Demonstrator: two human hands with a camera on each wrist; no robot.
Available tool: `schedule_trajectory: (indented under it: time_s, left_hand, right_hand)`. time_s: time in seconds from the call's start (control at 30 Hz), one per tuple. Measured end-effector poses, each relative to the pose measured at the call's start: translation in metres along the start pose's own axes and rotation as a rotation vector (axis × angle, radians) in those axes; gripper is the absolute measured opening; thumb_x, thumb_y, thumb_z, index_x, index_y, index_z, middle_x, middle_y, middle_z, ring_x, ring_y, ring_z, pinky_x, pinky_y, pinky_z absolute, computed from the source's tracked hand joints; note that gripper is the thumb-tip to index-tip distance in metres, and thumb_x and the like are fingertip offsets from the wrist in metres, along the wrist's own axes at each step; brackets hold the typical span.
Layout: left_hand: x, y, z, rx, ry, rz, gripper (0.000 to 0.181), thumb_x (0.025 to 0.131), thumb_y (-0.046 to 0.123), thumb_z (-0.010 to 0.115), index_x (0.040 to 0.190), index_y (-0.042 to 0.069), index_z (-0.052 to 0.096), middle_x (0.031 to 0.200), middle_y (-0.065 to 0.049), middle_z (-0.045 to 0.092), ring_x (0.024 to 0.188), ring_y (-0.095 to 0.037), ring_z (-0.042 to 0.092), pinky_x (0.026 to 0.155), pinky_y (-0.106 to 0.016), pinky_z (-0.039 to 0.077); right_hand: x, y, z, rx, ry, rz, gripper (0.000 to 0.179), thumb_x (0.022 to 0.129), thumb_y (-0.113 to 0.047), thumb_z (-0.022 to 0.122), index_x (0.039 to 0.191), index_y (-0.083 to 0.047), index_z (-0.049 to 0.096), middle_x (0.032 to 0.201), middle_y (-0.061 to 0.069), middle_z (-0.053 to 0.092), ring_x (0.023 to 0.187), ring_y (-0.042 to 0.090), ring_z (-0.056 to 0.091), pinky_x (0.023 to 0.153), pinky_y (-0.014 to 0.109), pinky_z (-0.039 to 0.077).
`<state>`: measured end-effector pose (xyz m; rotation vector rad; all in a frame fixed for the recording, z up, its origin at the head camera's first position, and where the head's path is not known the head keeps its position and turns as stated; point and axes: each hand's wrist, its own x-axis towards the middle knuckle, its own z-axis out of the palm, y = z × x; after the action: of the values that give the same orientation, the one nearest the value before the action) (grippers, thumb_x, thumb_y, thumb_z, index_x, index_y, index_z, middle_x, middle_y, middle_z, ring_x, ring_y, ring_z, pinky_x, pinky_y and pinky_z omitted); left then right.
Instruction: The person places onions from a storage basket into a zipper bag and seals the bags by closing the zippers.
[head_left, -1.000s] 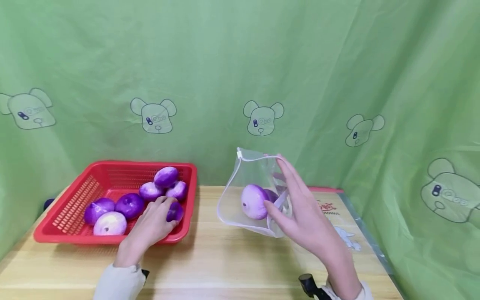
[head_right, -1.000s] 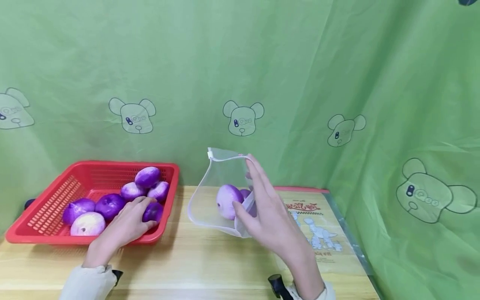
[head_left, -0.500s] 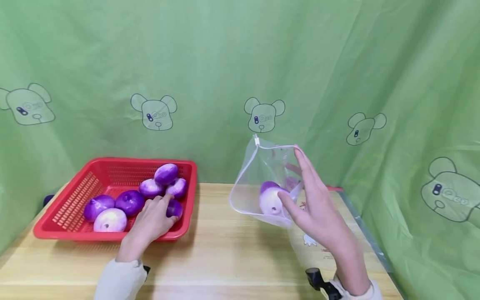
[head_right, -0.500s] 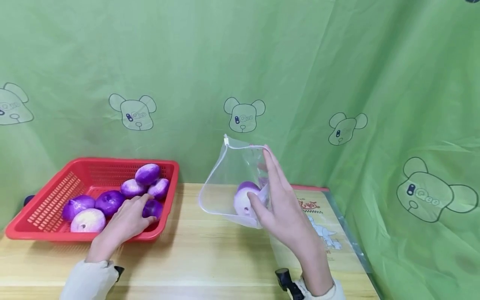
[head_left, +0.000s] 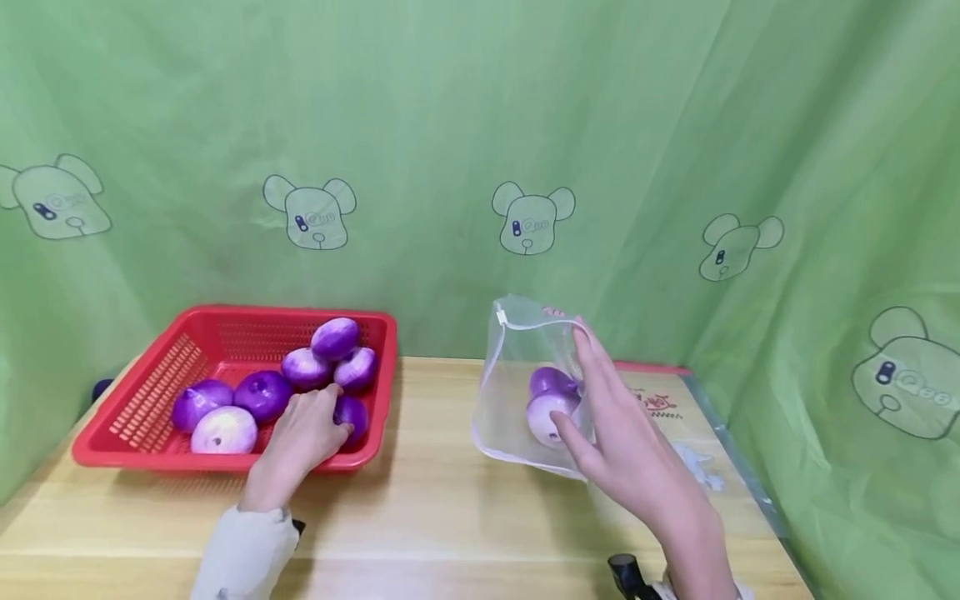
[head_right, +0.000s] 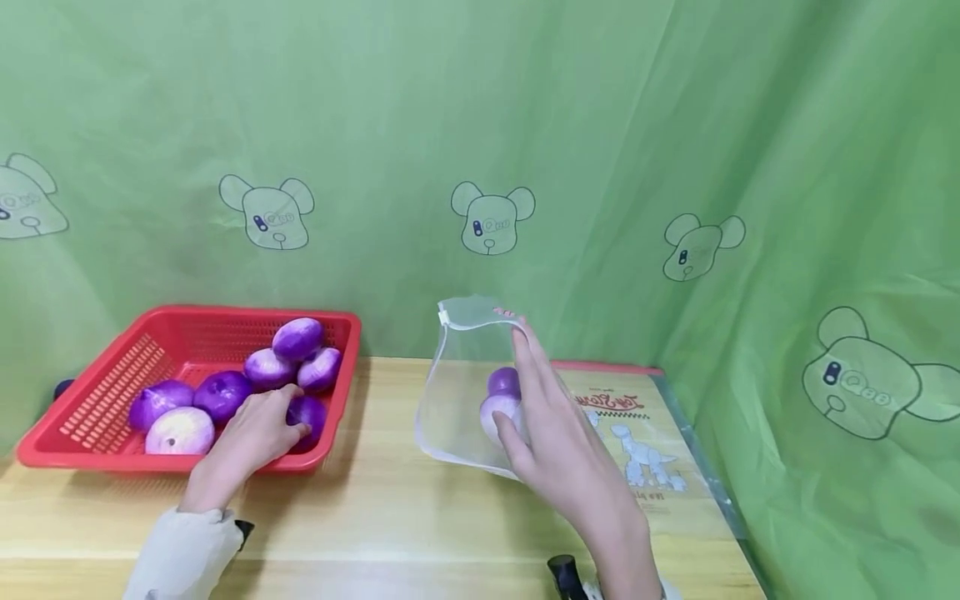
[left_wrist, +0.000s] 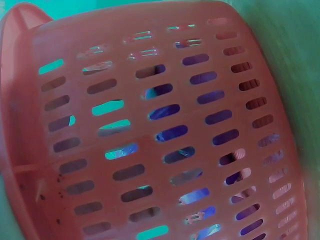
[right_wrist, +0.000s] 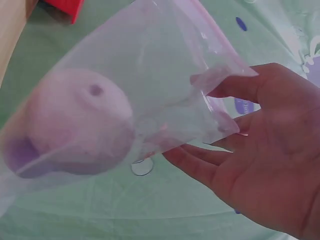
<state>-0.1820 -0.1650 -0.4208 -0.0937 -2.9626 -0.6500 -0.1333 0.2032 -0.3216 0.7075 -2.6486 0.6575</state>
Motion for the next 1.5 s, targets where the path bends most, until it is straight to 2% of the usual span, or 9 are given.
schedule_trajectory:
  time_s: [0.13,0.27,0.43,0.63,0.8,1.0,1.3,1.4,1.5]
  left_hand:
    - [0.003,0.002,-0.005,0.016,0.036,0.016,0.030,0.080,0.012,0.079,0.100,-0.001,0.061,0.085,-0.017,0.064,0.083,-0.041,0.062,0.072,-0.053,0.051]
    - [0.002,0.003,-0.010,0.034,0.070,0.032,0.036,0.079,0.013,0.080,0.106,-0.002,0.061,0.088,-0.021,0.064,0.083,-0.043,0.063,0.070,-0.055,0.051]
    - [-0.004,0.005,-0.016,0.031,0.114,0.044,0.047,0.081,0.013,0.079,0.118,-0.005,0.058,0.096,-0.025,0.063,0.087,-0.045,0.063,0.072,-0.058,0.051]
    - [-0.015,0.018,-0.024,-0.016,0.213,0.076,0.053,0.081,0.013,0.080,0.126,-0.004,0.057,0.111,-0.027,0.062,0.096,-0.047,0.062,0.079,-0.061,0.051]
    - [-0.024,0.040,-0.033,-0.056,0.327,0.171,0.054,0.079,0.013,0.083,0.125,-0.002,0.060,0.122,-0.023,0.061,0.109,-0.044,0.059,0.092,-0.060,0.048]
    - [-0.039,0.065,-0.043,-0.078,0.421,0.290,0.056,0.076,0.015,0.085,0.126,0.004,0.062,0.127,-0.019,0.060,0.115,-0.040,0.057,0.096,-0.057,0.048]
    - [-0.060,0.094,-0.048,-0.147,0.425,0.421,0.055,0.079,0.026,0.085,0.127,0.010,0.062,0.137,-0.011,0.056,0.129,-0.029,0.050,0.104,-0.051,0.045]
    - [-0.064,0.104,-0.043,-0.165,0.437,0.502,0.056,0.080,0.026,0.084,0.128,0.010,0.062,0.136,-0.007,0.056,0.127,-0.025,0.051,0.103,-0.047,0.046]
    - [-0.065,0.112,-0.035,-0.189,0.440,0.573,0.057,0.080,0.025,0.084,0.130,0.009,0.061,0.136,-0.006,0.056,0.123,-0.022,0.052,0.099,-0.043,0.049]
  right_hand:
    - [-0.005,-0.006,-0.005,-0.033,-0.002,0.012,0.096,0.094,-0.015,0.067,0.160,-0.021,-0.002,0.167,-0.002,0.000,0.150,0.028,0.018,0.115,0.053,0.028]
    - [-0.006,-0.009,-0.001,-0.064,-0.013,0.000,0.096,0.094,-0.014,0.067,0.160,-0.019,-0.001,0.167,0.000,-0.001,0.150,0.030,0.019,0.115,0.053,0.028]
    - [-0.003,-0.013,0.018,-0.076,-0.050,-0.019,0.096,0.095,-0.022,0.068,0.160,-0.020,-0.002,0.166,0.002,0.004,0.147,0.033,0.027,0.113,0.053,0.034]
    - [0.001,-0.009,0.044,0.035,-0.147,0.012,0.092,0.095,-0.032,0.066,0.160,-0.028,0.001,0.166,-0.005,0.006,0.143,0.030,0.035,0.108,0.048,0.041]
    - [0.003,-0.002,0.062,0.089,-0.154,-0.018,0.090,0.094,-0.029,0.068,0.161,-0.022,0.008,0.166,-0.004,0.006,0.146,0.027,0.028,0.113,0.044,0.032]
    - [0.005,-0.001,0.073,0.061,-0.110,-0.055,0.087,0.094,-0.029,0.069,0.161,-0.023,0.014,0.166,-0.002,0.009,0.147,0.029,0.027,0.111,0.050,0.035]
    - [0.009,-0.001,0.077,0.090,-0.037,-0.062,0.082,0.092,-0.021,0.070,0.159,-0.018,0.022,0.164,0.004,0.020,0.146,0.029,0.030,0.113,0.046,0.032]
    - [0.009,0.000,0.077,0.108,-0.011,-0.047,0.083,0.091,-0.020,0.072,0.159,-0.020,0.024,0.163,0.002,0.025,0.138,0.028,0.045,0.109,0.045,0.040]
    - [0.008,0.001,0.076,0.121,0.000,-0.022,0.086,0.091,-0.020,0.072,0.160,-0.026,0.020,0.161,0.001,0.029,0.123,0.026,0.058,0.096,0.041,0.052]
